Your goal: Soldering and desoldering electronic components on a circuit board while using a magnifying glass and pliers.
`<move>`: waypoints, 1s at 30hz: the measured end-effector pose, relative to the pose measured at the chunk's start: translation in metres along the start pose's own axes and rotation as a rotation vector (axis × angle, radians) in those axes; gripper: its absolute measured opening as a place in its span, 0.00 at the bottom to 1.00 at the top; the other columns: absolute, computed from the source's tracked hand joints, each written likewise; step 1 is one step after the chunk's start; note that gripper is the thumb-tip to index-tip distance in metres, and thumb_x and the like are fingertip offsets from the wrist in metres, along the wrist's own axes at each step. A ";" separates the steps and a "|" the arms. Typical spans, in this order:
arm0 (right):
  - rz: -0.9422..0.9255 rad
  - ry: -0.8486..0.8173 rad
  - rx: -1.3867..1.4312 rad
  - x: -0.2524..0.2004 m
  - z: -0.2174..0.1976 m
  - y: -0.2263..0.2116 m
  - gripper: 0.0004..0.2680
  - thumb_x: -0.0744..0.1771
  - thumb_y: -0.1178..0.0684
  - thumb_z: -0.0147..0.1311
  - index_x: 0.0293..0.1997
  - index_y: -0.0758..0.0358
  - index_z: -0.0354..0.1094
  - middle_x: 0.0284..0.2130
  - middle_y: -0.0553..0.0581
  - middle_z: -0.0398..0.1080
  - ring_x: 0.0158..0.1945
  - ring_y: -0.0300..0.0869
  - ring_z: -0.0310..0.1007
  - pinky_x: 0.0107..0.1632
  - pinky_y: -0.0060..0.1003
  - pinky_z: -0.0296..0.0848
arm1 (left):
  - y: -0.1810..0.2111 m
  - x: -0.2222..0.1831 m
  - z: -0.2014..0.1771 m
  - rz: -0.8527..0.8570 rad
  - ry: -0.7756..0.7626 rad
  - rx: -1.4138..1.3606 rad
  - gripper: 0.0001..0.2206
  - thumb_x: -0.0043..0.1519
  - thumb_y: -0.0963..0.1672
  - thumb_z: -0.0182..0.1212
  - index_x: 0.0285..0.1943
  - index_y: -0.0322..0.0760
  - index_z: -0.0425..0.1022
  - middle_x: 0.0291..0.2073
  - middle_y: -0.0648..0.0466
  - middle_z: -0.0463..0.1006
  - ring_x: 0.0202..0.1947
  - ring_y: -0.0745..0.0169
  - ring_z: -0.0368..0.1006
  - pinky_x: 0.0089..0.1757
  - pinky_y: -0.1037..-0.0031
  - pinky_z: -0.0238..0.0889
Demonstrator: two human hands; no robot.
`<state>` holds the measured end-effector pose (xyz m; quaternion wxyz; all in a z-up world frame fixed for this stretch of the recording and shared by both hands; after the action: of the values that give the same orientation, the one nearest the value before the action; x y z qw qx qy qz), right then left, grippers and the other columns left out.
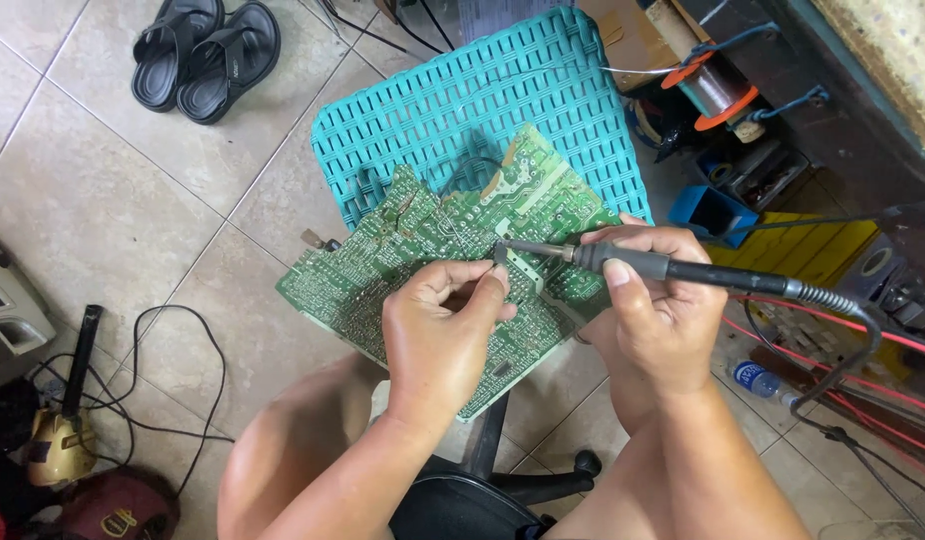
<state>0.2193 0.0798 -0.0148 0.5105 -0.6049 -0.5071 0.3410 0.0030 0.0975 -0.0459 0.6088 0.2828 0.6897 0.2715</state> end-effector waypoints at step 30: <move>0.096 0.348 0.099 -0.050 -0.073 0.026 0.08 0.66 0.52 0.57 0.45 0.64 0.71 0.41 0.58 0.75 0.46 0.44 0.75 0.52 0.36 0.71 | 0.322 0.037 0.042 0.989 0.392 0.281 0.09 0.56 0.45 0.74 0.42 0.44 0.80 0.39 0.57 0.87 0.40 0.67 0.86 0.35 0.79 0.81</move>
<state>0.2815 0.0126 -0.0275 0.6028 -0.6523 -0.3645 0.2797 0.0599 0.3486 0.1557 0.2251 0.5958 0.6047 0.4782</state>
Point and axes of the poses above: each hand's wrist, its own x-axis towards the middle knuckle, its own z-axis out of the palm, y = z × x, the point moved 10 cm from there along x, towards the middle knuckle
